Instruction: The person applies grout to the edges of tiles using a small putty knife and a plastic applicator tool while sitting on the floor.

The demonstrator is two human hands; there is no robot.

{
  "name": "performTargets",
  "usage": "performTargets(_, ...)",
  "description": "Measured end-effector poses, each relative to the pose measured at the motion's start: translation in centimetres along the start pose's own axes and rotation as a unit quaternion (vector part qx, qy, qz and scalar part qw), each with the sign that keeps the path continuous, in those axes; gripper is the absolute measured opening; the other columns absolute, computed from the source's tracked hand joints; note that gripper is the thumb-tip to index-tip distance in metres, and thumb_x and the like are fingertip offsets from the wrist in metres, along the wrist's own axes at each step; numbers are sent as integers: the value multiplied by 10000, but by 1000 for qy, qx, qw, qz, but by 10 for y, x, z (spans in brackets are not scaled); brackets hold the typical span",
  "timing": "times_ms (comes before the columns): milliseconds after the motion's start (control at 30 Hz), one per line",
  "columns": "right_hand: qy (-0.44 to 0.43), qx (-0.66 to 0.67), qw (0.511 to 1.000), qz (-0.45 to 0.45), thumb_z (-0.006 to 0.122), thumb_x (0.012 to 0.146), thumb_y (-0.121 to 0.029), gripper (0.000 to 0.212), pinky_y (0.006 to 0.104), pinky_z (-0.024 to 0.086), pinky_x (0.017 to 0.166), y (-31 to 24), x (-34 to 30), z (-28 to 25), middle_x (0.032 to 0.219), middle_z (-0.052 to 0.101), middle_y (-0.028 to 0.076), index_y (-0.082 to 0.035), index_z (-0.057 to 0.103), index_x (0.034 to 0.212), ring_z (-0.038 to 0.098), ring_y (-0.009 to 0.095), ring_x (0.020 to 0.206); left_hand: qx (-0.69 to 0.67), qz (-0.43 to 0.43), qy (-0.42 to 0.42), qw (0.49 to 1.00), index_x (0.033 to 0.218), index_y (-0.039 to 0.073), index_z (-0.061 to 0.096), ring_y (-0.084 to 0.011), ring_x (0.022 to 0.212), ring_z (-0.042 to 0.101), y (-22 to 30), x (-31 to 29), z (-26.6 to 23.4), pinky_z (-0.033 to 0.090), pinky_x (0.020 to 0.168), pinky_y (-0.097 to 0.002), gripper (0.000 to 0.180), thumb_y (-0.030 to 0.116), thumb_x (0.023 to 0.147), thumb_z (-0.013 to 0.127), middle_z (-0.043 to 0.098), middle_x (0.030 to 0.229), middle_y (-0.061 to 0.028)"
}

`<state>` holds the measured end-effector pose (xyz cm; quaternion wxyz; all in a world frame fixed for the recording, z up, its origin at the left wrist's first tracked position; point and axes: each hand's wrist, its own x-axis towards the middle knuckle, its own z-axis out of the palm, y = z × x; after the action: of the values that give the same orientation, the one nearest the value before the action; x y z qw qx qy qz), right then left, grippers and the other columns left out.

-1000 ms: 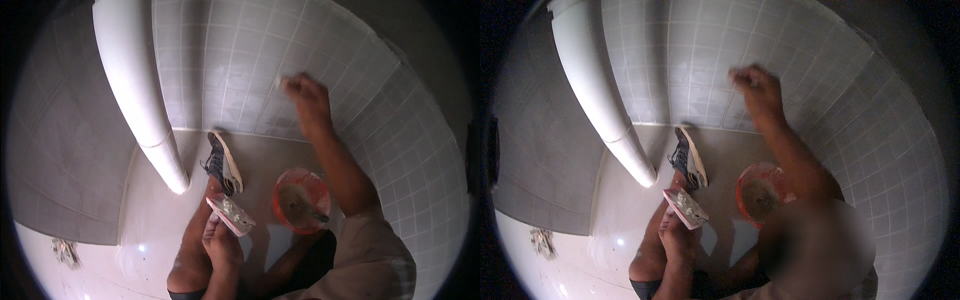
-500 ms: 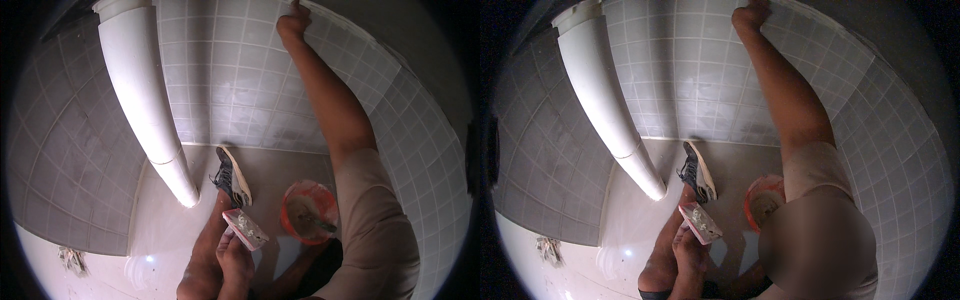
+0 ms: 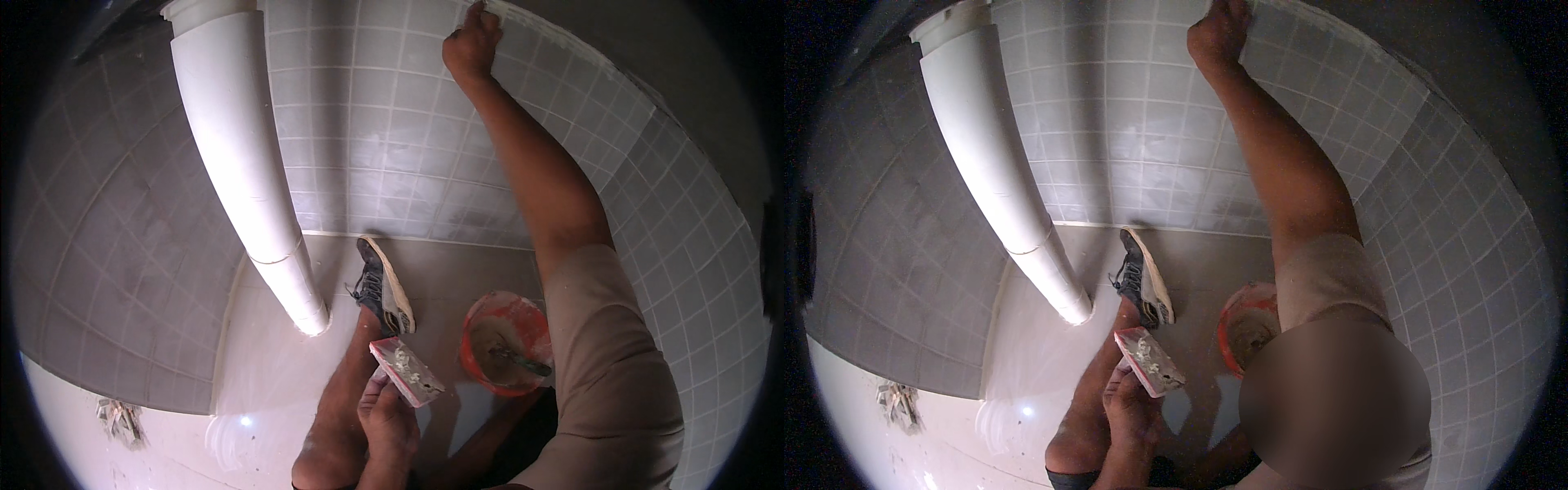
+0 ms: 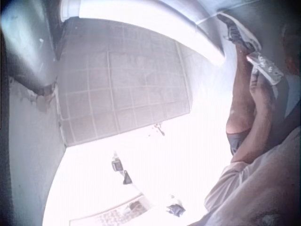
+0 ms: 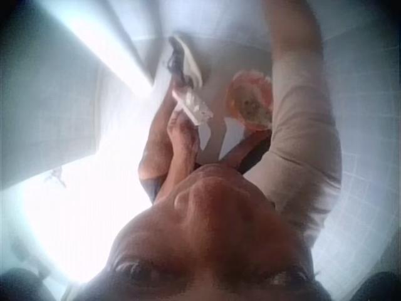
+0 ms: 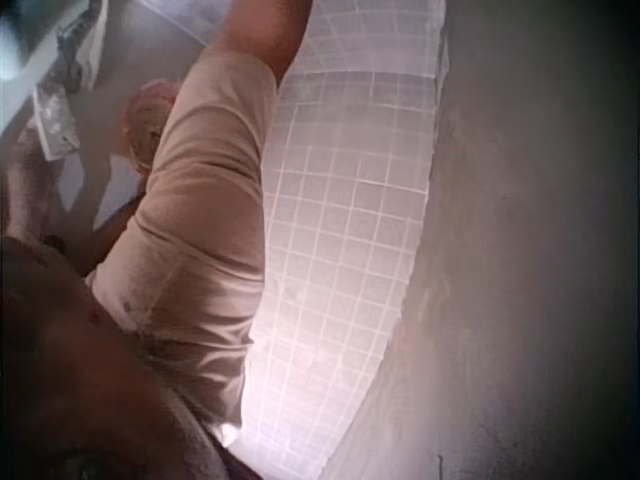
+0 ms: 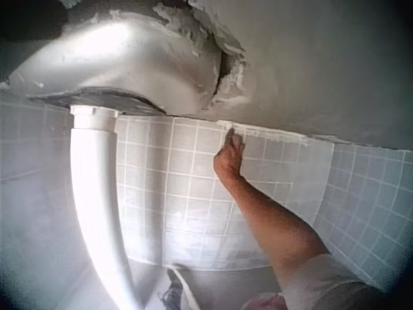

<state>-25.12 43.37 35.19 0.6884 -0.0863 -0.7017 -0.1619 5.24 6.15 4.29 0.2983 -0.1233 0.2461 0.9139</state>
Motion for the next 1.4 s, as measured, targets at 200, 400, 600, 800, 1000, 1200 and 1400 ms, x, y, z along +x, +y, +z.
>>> performTargets(200, -144, -7, 985, 92, 508, 835, 5, 691, 551, 422, 1011, -46, 25, -28, 1332, 433, 290, 112, 292, 1483, 428, 447, 1224, -11, 3, -7, 1000, 1238, -50, 561, -251, 1021, 672, 2, 0, -1, 554, 903, -401, 334, 37, 915, 561, 658, 1156, -158)
performTargets(400, -129, -3, 983, 129, 511, 837, 4, 704, 523, 438, 1003, -23, 19, 7, 1329, 460, 251, 40, 306, 1510, 455, 451, 1208, -25, -20, -7, 999, 1223, -72, 558, -232, 1045, 665, 7, -5, 3, 535, 943, -377, 310, -16, 919, 531, 661, 1153, -157)
performTargets(600, 62, 433, 825, 357, 542, 992, -133, 243, 331, 420, 913, -9, 33, 25, 1068, 604, 100, 3, 569, 1191, 554, 195, 974, -13, -17, -4, 1000, 1222, -57, 565, -238, 1029, 670, 3, -2, 1, 542, 929, -386, 312, 7, 917, 554, 661, 1156, -151)
performTargets(800, 30, 94, 964, 248, 527, 943, -145, 446, 465, 464, 953, -24, 39, 29, 1274, 555, 140, -25, 511, 1372, 523, 328, 1162, -19, -21, -8, 1000, 1214, -61, 570, -239, 1044, 669, 4, -4, 6, 539, 941, -392, 310, 6, 912, 556, 663, 1161, -156)
performTargets(1000, -134, 51, 937, 319, 530, 892, -149, 686, 633, 405, 999, -77, 48, 22, 1464, 419, 137, -75, 310, 1537, 426, 418, 1280, -12, -22, 4, 1000, 1223, -77, 565, -253, 1057, 671, 10, -7, 6, 537, 952, -399, 344, 18, 892, 566, 661, 1172, -172)
performTargets(1200, -31, -8, 984, 173, 537, 871, -109, 673, 571, 437, 974, 2, 51, 56, 1436, 453, 155, -68, 360, 1519, 468, 412, 1223, -14, -49, -20, 998, 1220, -79, 558, -254, 1055, 671, 8, -11, 19, 533, 959, -395, 345, 18, 889, 570, 659, 1177, -172)
performTargets(1400, -41, -8, 979, 198, 537, 888, -123, 586, 574, 490, 865, -18, 27, 21, 1298, 532, 142, -97, 462, 1469, 488, 426, 1169, -10, -30, -11, 999, 1243, -67, 552, -250, 1057, 671, 13, -8, 13, 533, 959, -399, 357, 21, 897, 558, 657, 1183, -168)
